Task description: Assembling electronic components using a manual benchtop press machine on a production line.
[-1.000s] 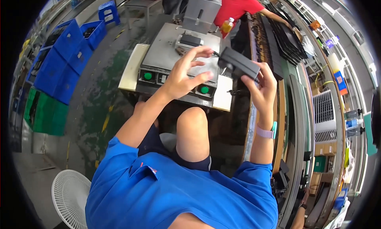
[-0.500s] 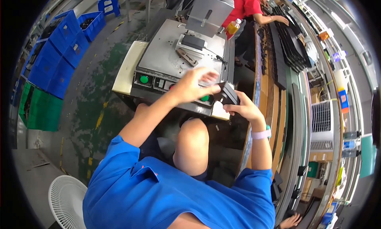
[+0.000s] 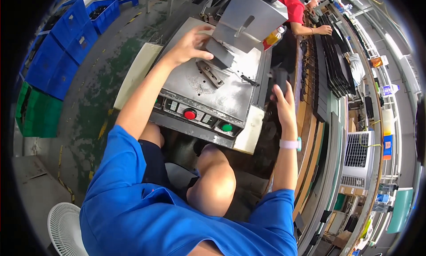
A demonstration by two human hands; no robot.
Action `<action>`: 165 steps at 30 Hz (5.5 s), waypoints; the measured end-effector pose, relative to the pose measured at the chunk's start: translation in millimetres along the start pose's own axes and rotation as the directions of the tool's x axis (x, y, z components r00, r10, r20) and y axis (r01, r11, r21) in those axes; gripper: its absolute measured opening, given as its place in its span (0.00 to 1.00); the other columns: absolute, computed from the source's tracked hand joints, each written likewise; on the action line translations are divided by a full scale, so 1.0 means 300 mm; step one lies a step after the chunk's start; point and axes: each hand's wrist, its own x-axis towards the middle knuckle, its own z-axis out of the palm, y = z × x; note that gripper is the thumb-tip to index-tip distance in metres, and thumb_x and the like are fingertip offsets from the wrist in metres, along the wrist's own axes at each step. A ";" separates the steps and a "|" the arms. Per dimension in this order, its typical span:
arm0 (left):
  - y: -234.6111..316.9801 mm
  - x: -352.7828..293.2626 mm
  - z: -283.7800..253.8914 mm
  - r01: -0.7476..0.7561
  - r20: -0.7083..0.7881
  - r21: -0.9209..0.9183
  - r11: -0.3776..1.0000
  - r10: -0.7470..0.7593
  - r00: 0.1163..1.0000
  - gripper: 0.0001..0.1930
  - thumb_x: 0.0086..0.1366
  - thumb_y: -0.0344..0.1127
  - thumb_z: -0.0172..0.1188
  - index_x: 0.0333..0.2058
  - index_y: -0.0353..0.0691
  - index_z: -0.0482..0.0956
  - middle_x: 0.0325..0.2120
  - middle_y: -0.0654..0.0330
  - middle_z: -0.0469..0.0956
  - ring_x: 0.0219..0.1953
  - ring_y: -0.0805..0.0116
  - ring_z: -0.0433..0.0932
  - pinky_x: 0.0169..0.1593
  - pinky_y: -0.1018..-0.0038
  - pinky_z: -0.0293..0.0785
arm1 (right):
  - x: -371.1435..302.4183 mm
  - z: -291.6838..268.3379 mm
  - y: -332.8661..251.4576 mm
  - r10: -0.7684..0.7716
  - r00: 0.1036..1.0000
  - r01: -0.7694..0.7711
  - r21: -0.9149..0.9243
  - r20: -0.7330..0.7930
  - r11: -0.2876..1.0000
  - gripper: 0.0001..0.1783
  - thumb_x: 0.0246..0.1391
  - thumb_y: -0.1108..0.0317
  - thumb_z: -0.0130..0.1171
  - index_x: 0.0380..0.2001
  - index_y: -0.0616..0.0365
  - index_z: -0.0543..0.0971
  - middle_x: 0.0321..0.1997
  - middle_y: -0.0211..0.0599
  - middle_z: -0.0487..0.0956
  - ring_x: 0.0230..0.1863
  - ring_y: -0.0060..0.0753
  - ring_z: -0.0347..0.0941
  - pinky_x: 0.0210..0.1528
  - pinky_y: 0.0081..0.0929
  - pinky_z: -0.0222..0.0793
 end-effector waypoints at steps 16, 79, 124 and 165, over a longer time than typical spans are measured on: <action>0.088 -0.847 0.162 0.179 -0.533 -0.432 0.884 -0.410 0.740 0.28 0.60 0.31 0.63 0.58 0.47 0.65 0.42 0.57 0.73 0.42 0.67 0.76 0.48 0.69 0.74 | 0.227 0.423 -0.062 -0.320 0.712 0.679 -0.729 0.624 0.088 0.45 0.52 0.50 0.64 0.70 0.42 0.56 0.65 0.52 0.64 0.67 0.52 0.58 0.62 0.54 0.59; 0.389 -0.710 0.770 -0.186 0.289 0.384 0.904 0.073 0.954 0.20 0.47 0.36 0.59 0.39 0.33 0.80 0.43 0.48 0.78 0.48 0.48 0.77 0.54 0.58 0.69 | -0.180 -0.864 0.201 0.356 0.654 -0.747 -0.644 -0.668 0.162 0.68 0.21 0.44 0.79 0.62 0.71 0.57 0.66 0.55 0.61 0.65 0.52 0.63 0.64 0.39 0.66; -0.154 0.101 -0.071 -0.060 0.075 0.367 0.928 0.035 0.997 0.34 0.55 0.34 0.69 0.59 0.39 0.65 0.59 0.60 0.69 0.63 0.62 0.65 0.64 0.66 0.61 | -0.256 0.005 0.019 -0.354 0.927 0.370 -0.467 0.124 0.803 0.31 0.45 0.68 0.71 0.51 0.66 0.71 0.43 0.42 0.74 0.45 0.37 0.72 0.48 0.30 0.69; -0.100 -1.227 0.091 0.714 0.172 -0.538 0.448 -0.771 0.613 0.33 0.54 0.24 0.58 0.60 0.46 0.63 0.38 0.50 0.76 0.40 0.58 0.79 0.45 0.66 0.77 | -0.174 0.306 0.169 -0.334 0.937 0.251 -0.863 0.103 0.439 0.40 0.53 0.62 0.63 0.63 0.66 0.57 0.51 0.52 0.67 0.52 0.59 0.65 0.46 0.53 0.68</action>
